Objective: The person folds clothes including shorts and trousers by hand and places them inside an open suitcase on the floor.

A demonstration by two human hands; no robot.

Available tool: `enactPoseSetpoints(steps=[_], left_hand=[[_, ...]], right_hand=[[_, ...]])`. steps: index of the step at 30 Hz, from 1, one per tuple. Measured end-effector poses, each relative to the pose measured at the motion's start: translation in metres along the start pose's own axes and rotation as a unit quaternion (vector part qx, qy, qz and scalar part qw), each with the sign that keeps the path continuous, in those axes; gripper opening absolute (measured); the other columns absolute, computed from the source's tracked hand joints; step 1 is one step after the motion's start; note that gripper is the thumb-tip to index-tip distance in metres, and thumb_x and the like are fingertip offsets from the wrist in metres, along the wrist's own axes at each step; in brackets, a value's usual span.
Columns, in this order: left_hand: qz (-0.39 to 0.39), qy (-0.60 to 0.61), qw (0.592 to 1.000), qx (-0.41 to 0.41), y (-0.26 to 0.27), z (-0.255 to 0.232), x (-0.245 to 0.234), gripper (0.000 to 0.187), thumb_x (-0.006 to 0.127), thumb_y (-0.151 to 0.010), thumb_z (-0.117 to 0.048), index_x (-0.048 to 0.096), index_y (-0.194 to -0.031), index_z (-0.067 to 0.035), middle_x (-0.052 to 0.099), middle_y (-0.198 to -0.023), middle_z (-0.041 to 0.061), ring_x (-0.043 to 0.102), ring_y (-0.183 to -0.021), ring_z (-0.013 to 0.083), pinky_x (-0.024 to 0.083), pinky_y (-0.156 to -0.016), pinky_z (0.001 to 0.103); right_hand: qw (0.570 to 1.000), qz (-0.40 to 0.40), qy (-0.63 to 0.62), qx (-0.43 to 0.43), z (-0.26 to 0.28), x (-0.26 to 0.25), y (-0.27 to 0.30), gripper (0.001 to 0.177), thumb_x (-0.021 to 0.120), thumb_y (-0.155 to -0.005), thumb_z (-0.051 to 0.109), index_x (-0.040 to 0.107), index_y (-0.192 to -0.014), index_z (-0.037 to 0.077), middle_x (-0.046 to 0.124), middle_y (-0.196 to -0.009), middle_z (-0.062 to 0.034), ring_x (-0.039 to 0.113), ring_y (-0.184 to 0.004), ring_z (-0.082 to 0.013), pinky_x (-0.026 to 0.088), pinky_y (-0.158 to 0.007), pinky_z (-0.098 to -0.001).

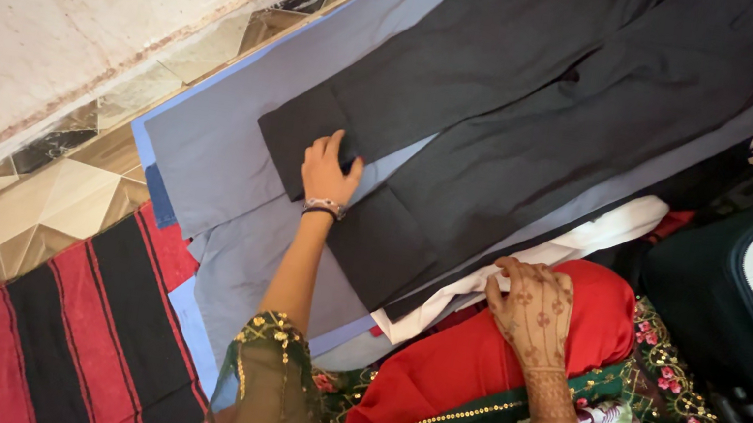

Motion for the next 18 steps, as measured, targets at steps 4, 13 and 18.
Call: enactPoseSetpoints(steps=[4, 13, 18], left_hand=[[0.027, -0.02, 0.997, -0.068, 0.007, 0.011, 0.012, 0.049, 0.074, -0.088, -0.029, 0.066, -0.133, -0.012, 0.061, -0.123, 0.014, 0.057, -0.111, 0.0357, 0.05, -0.091, 0.05], [-0.008, -0.012, 0.998, -0.06, 0.005, -0.003, 0.007, 0.061, 0.074, -0.086, -0.045, 0.062, -0.134, -0.01, 0.058, -0.131, 0.017, 0.054, -0.119, 0.0378, 0.045, -0.092, 0.055], [-0.12, -0.11, 0.92, -0.356, 0.005, 0.065, 0.002, 0.068, 0.074, -0.086, -0.049, 0.059, -0.135, -0.005, 0.057, -0.134, 0.017, 0.052, -0.12, 0.0416, 0.044, -0.091, 0.058]], right_hand=[[1.0, 0.002, -0.004, -0.005, -0.002, 0.001, -0.001, 0.019, 0.069, -0.085, 0.023, 0.073, -0.101, 0.014, 0.075, -0.091, -0.0015, 0.069, -0.089, -0.0229, 0.045, -0.084, -0.0415], [1.0, 0.023, 0.012, 0.012, -0.001, -0.001, -0.003, 0.02, 0.07, -0.083, 0.025, 0.074, -0.099, 0.014, 0.075, -0.09, -0.0016, 0.07, -0.09, -0.023, 0.044, -0.084, -0.0411], [1.0, 0.02, 0.0, 0.01, -0.002, 0.002, -0.003, 0.019, 0.07, -0.084, 0.024, 0.073, -0.1, 0.014, 0.075, -0.09, -0.0015, 0.07, -0.089, -0.0227, 0.045, -0.084, -0.0419]])
Point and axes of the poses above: each hand's wrist, its own y-axis away from the middle knuckle, its own x-axis out of the palm, z = x × y, the point moved 3 cm from there along -y, towards the middle knuckle
